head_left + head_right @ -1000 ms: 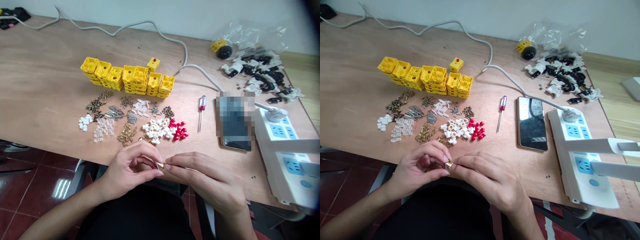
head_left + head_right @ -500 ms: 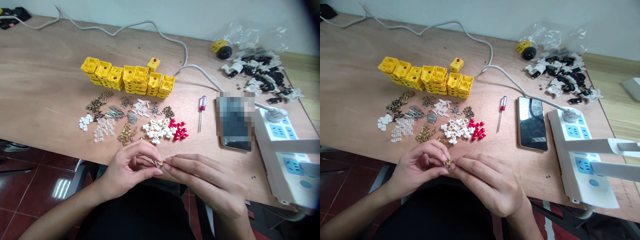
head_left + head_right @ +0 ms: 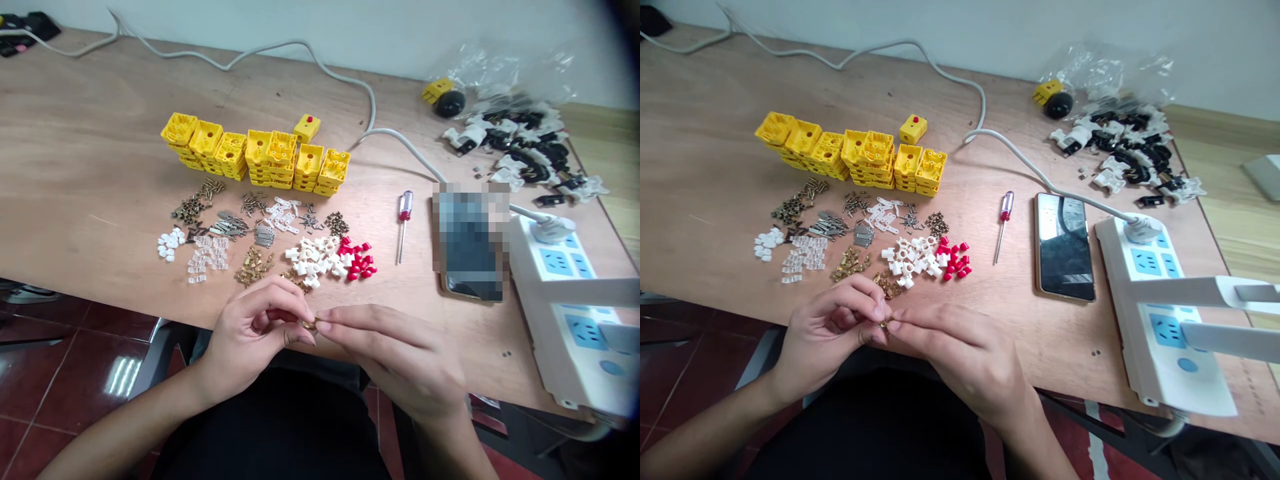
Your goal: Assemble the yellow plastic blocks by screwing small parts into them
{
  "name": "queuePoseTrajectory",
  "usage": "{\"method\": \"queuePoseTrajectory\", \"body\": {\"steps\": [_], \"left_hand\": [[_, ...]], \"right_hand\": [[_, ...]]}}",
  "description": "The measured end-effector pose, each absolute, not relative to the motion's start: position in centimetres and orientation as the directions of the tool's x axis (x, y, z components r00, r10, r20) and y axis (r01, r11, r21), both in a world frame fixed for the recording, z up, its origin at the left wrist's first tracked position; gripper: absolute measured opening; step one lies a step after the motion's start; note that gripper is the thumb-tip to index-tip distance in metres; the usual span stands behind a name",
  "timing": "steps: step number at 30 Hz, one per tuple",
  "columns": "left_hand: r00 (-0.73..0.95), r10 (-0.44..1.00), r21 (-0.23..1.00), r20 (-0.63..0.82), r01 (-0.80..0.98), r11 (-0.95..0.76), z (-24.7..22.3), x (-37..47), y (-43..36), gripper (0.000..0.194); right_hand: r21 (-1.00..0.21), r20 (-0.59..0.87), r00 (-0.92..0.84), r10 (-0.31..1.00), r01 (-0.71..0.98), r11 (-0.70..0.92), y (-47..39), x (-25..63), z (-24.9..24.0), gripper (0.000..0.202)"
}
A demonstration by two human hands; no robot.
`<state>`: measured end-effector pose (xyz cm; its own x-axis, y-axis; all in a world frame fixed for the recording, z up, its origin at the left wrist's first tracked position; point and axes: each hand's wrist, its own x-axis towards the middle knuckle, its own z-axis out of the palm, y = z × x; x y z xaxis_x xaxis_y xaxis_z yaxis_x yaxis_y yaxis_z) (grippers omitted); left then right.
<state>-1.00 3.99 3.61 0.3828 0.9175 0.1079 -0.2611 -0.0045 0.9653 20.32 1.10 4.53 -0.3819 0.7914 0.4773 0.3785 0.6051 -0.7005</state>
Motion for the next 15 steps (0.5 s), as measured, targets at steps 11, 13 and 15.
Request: {"method": "queuePoseTrajectory", "body": {"steps": [11,13,15], "left_hand": [[0.326,0.922,0.975,0.209,-0.149,-0.168,3.4,-1.2,3.6,0.020],[0.315,0.919,0.971,0.235,-0.125,-0.206,3.2,-1.2,3.6,0.019],[0.316,0.915,0.967,0.250,-0.116,-0.225,3.1,-1.3,3.6,0.018]], "right_hand": [[-0.829,0.416,-0.223,0.881,0.304,0.469,1.6,19.0,4.5,0.030],[-0.838,0.411,-0.233,0.881,0.285,0.466,1.6,19.0,4.4,0.031],[-0.843,0.398,-0.270,0.877,0.271,0.466,1.6,19.0,4.5,0.033]]}}
